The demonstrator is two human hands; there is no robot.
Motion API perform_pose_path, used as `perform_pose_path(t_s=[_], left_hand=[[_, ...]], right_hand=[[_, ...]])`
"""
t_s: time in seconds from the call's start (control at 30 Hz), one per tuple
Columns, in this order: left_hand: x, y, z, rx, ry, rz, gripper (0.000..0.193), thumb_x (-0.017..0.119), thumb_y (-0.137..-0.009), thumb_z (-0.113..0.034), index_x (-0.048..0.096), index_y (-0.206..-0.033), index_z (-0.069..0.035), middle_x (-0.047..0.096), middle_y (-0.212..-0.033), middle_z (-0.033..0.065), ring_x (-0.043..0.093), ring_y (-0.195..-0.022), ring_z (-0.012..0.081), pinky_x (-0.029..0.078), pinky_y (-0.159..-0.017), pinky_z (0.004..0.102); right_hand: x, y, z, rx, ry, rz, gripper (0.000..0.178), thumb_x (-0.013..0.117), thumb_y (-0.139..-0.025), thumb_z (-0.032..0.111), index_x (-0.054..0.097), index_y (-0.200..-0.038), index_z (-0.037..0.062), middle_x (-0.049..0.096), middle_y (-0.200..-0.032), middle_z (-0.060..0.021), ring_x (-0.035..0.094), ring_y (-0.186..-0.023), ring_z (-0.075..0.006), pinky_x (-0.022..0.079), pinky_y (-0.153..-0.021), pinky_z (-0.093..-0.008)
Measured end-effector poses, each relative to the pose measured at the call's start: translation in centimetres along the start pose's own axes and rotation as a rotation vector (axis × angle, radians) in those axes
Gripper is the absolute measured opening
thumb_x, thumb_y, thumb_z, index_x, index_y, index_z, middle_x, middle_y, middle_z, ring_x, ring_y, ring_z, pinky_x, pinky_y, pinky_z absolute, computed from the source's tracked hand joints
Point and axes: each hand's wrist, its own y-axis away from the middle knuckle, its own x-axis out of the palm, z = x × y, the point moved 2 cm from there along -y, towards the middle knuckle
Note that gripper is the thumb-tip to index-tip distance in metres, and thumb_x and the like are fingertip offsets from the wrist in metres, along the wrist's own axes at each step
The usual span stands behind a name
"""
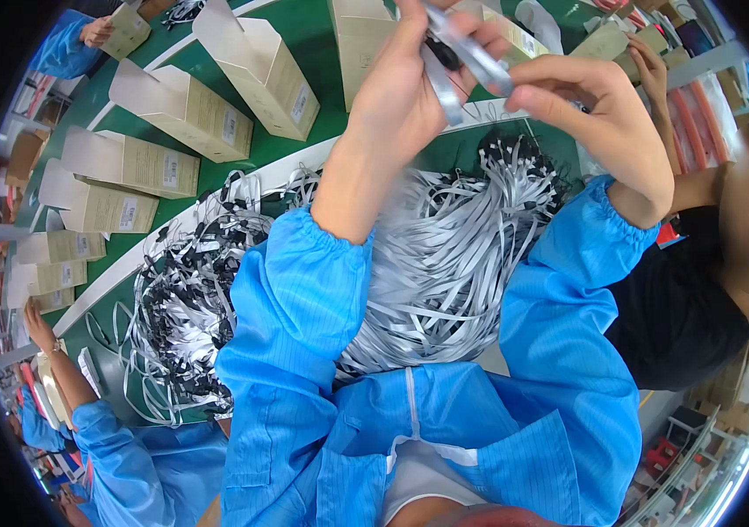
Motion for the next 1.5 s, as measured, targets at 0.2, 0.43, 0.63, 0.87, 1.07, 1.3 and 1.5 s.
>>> perform_pose_path(t_s=[0.2,0.43,0.63,0.87,1.07,1.3,1.5], left_hand=[[-0.9,-0.3,-3.1,-0.058,-0.183,0.766,0.055,0.035,-0.105,-0.056,0.054,-0.121,-0.008,0.021,-0.056,-0.0072,0.018,-0.043,0.006,0.017,-0.041,0.0247],[3.3,2.6,-3.1,-0.226,-0.541,0.032,0.078,0.017,-0.101,-0.07,0.052,-0.125,-0.004,0.022,-0.055,-0.0074,0.016,-0.042,0.006,0.015,-0.041,0.0244],[3.1,3.1,-3.8,-0.266,-0.533,0.042,0.083,0.014,-0.099,-0.073,0.05,-0.129,-0.004,0.022,-0.055,-0.0064,0.017,-0.042,0.0061,0.015,-0.042,0.0241],[4.7,3.2,-3.1,-0.315,-0.708,-0.103,0.091,0.01,-0.096,-0.077,0.046,-0.135,-0.003,0.025,-0.055,-0.0048,0.018,-0.043,0.0065,0.015,-0.043,0.024],[4.6,3.5,-3.4,-0.304,-0.792,-0.088,0.095,0.007,-0.095,-0.078,0.044,-0.139,-0.002,0.03,-0.054,-0.0027,0.022,-0.044,0.0072,0.016,-0.043,0.0242],[5.2,3.5,-3.5,-0.327,-0.915,-0.12,0.101,0.003,-0.092,-0.081,0.038,-0.144,-0.002,0.047,-0.057,0.0053,0.028,-0.043,0.0083,0.018,-0.042,0.0234],[6.7,4.1,-3.1,-0.312,-1.039,-0.113,0.108,0.001,-0.087,-0.085,0.032,-0.148,-0.001,0.056,-0.064,0.012,0.031,-0.041,0.01,0.019,-0.039,0.0238]], right_hand=[[-2.0,-4.7,-13.2,0.112,0.468,-0.541,0.049,0.067,-0.094,0.011,0.049,-0.138,0.0001,0.064,-0.12,-0.0134,0.06,-0.116,-0.0185,0.047,-0.099,-0.0311],[-6.0,-2.9,-30.5,0.125,0.756,-0.523,0.053,0.077,-0.089,0.029,0.059,-0.132,0.0044,0.069,-0.113,-0.0107,0.064,-0.106,-0.0207,0.049,-0.095,-0.0349],[-3.4,-3.8,-21.9,0.07,-0.055,-0.522,0.067,0.084,-0.079,0.041,0.061,-0.13,0.0039,0.067,-0.122,-0.0093,0.064,-0.112,-0.023,0.054,-0.088,-0.0389],[-0.1,-5.3,-21.0,0.167,0.0,-0.163,0.066,0.084,-0.081,0.029,0.055,-0.135,0.0058,0.067,-0.121,-0.0078,0.064,-0.11,-0.0205,0.052,-0.093,-0.0358],[-1.3,-4.6,-23.3,0.095,0.108,-0.112,0.073,0.084,-0.081,0.03,0.05,-0.14,0.005,0.067,-0.123,-0.0091,0.064,-0.112,-0.0217,0.051,-0.095,-0.0365],[-4.1,-1.5,-20.9,0.286,0.403,-0.291,0.071,0.081,-0.084,0.035,0.05,-0.138,0.0021,0.065,-0.127,-0.0119,0.062,-0.116,-0.0227,0.051,-0.096,-0.0367],[1.1,1.7,3.2,-0.057,-0.373,-0.444,0.058,0.068,-0.092,0.008,0.044,-0.144,0.0016,0.06,-0.134,-0.0168,0.063,-0.114,-0.0226,0.052,-0.094,-0.0357]])
